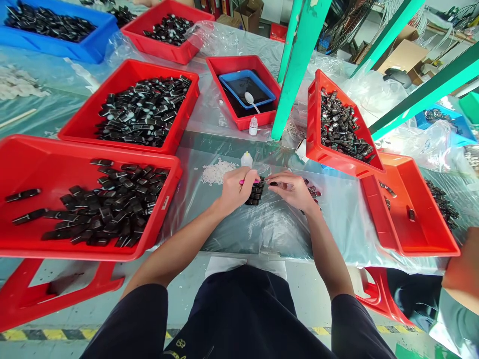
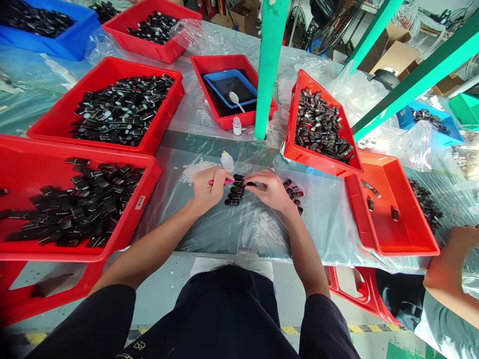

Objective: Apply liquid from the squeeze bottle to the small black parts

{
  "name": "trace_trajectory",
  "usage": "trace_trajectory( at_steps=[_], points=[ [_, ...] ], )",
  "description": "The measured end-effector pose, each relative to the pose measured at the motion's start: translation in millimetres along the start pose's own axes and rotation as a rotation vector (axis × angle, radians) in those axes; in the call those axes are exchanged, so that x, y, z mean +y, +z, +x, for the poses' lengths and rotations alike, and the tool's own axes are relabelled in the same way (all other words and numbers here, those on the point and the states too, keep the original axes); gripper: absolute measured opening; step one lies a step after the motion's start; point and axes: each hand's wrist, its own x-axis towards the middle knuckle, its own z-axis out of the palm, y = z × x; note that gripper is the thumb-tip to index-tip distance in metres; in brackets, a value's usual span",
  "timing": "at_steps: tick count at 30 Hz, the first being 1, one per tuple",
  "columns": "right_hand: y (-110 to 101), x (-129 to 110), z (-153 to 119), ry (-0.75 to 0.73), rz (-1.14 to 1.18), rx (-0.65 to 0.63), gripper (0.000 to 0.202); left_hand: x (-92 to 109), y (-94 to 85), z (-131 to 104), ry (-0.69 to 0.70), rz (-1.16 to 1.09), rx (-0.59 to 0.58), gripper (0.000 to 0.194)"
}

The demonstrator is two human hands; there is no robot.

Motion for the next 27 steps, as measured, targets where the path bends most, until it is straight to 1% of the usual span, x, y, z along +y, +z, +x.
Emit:
trace_trajectory(
  at_steps=[3,6,8,10,13,17,20,23,25,27],
  points=[
    [-2,9,0,-0.003,-0.061,-0.055,0.012,-3,-1.4,1,-0.037,-0.005,0.013,0.061],
    [-2,17,-1,0.024,-0.125,-0.164,0.011,-5,-2.3,3,-0.071,-0.018,0.035,0.061],
    [-1,21,-2,0.038,-0.162,-0.225,0.012,-6,-2.3,3,-0.071,-0.017,0.040,0.060],
    [-1,22,-4,0.045,-0.192,-0.244,0.012,-6,-2.0,3,-0.060,-0.020,0.041,0.060],
    [-3,23,-5,0.049,-0.219,-0.231,0.012,-6,-2.1,3,-0.048,-0.025,0.034,0.060],
    [-5,20,-5,0.019,-0.207,-0.220,0.007,-4,-4.2,4,-0.041,-0.025,0.048,0.059],
    [-5,12,-4,0.001,-0.128,-0.160,0.012,-1,-6.2,3,-0.049,-0.036,0.109,0.061],
    [-4,1,-3,0.018,-0.001,-0.117,0.020,3,-7.0,0,-0.059,-0.056,0.203,0.065],
    [-2,-4,-3,0.031,0.057,-0.100,0.023,6,-6.7,-1,-0.003,-0.101,0.268,0.064],
    [-1,-6,-3,0.040,0.083,-0.082,0.022,7,-6.0,-2,0.078,-0.155,0.307,0.059]
  ],
)
